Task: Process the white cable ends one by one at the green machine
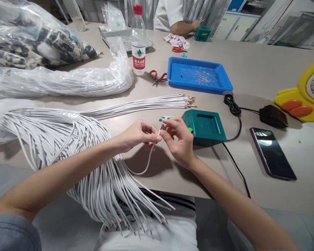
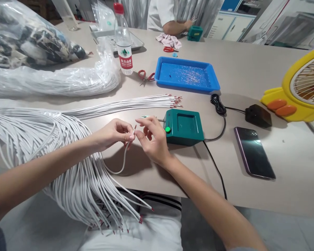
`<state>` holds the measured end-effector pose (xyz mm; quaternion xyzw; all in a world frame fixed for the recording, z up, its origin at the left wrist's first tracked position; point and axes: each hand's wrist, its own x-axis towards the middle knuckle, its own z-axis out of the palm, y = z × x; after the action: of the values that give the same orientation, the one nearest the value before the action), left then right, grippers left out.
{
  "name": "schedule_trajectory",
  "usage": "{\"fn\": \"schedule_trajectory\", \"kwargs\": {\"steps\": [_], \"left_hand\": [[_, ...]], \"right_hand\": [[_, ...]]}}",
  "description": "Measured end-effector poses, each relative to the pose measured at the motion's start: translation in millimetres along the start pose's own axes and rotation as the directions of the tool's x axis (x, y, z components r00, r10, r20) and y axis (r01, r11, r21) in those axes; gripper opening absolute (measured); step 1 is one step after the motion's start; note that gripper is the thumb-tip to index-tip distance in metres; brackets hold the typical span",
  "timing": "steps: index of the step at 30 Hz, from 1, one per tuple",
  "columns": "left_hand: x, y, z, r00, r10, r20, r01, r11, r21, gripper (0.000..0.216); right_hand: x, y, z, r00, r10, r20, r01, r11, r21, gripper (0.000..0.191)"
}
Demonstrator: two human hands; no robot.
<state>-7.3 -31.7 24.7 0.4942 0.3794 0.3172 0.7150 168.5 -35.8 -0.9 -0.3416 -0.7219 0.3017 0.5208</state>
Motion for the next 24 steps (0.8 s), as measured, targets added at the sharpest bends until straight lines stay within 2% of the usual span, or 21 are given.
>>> {"fn": "schedule_trajectory", "kwargs": {"steps": [6,11,16,20,24], "left_hand": [[0.1,0.3,1.1,1.0,-0.028,-0.005,0.027,0.999,-0.034,0.023],[0.6,-1.9,1.3,1.0,-0.021,-0.021,0.02,0.999,-0.031,0.025],[0.6,-4.2,1.5,1.0,0.002,-0.006,-0.003,0.999,-0.037,0.025],[0.1,-1.9,3.2,0.999,0.025,-0.042,-0.025,1.0,0.016,0.027],[-0.7,1.3,3.8,0.997,0.044,-0.071,-0.041,0.998,0.045,0.026]], "right_hand": [[0.5,1.2,0.8,0.996,-0.092,-0.009,0.091,0.995,-0.046,0.02],[-0.5,1.8,1.1,0.995,-0.083,-0.059,0.078,0.993,-0.084,0.015],[-1.8,0.6,1.6,0.993,-0.083,-0.08,0.081,0.996,-0.032,0.012],[-1.5,-1.2,-0.3,0.998,-0.007,-0.055,0.009,0.999,0.039,0.003],[0.4,-1.3,-2.8,0.987,0.155,-0.045,-0.147,0.978,0.148,0.01]]}}
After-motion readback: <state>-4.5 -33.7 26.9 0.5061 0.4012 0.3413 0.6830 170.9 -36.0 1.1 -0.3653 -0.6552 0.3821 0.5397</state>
